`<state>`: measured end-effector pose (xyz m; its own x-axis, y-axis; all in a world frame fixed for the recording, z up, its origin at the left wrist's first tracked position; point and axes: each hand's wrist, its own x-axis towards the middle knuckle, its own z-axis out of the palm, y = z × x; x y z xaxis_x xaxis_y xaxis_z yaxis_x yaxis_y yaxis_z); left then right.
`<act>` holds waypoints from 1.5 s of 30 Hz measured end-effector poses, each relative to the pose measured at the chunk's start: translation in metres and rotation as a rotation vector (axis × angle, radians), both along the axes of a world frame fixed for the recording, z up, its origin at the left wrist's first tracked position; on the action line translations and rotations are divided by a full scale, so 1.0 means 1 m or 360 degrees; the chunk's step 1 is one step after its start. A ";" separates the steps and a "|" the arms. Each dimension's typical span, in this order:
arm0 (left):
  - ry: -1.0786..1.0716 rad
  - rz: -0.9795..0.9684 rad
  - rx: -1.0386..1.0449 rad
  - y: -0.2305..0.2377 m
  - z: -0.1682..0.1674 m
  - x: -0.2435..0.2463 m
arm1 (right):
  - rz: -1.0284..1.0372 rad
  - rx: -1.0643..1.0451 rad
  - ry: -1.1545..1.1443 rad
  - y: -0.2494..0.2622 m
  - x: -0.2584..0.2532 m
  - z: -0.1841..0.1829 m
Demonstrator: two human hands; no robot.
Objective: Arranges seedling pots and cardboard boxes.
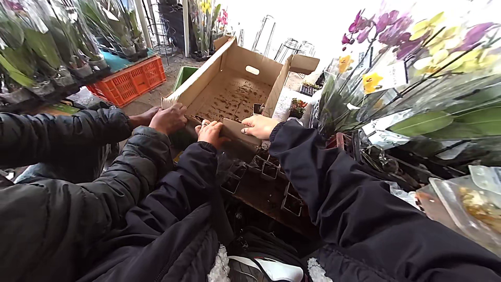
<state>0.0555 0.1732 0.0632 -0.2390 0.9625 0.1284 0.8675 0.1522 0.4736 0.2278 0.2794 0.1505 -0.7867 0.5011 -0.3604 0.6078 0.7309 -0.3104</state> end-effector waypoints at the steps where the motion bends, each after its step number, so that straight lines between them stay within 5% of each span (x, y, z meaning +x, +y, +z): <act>1: 0.0000 -0.0001 -0.0008 0.001 -0.001 0.000 | -0.0003 0.0004 -0.0003 -0.001 0.000 -0.001; 14: 0.0050 -0.0014 -0.0061 0.005 -0.002 0.000 | -0.0085 0.0052 0.0120 -0.006 0.012 -0.007; 20: 0.0021 -0.0038 0.0001 0.005 -0.003 -0.003 | -0.0443 -0.0163 0.1231 -0.007 0.052 0.021; 25: -0.0043 -0.0032 -0.0030 -0.001 0.013 0.001 | -0.1194 -0.1100 0.2302 -0.006 0.093 0.055; 28: -0.0147 -0.0020 -0.0155 -0.016 0.040 0.009 | -0.1399 -0.1248 0.2635 -0.010 0.108 0.054; 32: -0.0175 0.0010 -0.0111 -0.016 0.043 0.011 | -0.1365 -0.1212 0.2577 -0.034 0.123 0.039; 38: 0.0046 0.0035 0.0431 0.005 -0.012 0.000 | -0.1055 -0.0701 0.1942 -0.092 0.177 -0.015; 45: -0.0168 0.0075 0.0124 -0.019 0.043 0.020 | -0.1419 -0.0732 0.1786 -0.115 0.194 -0.043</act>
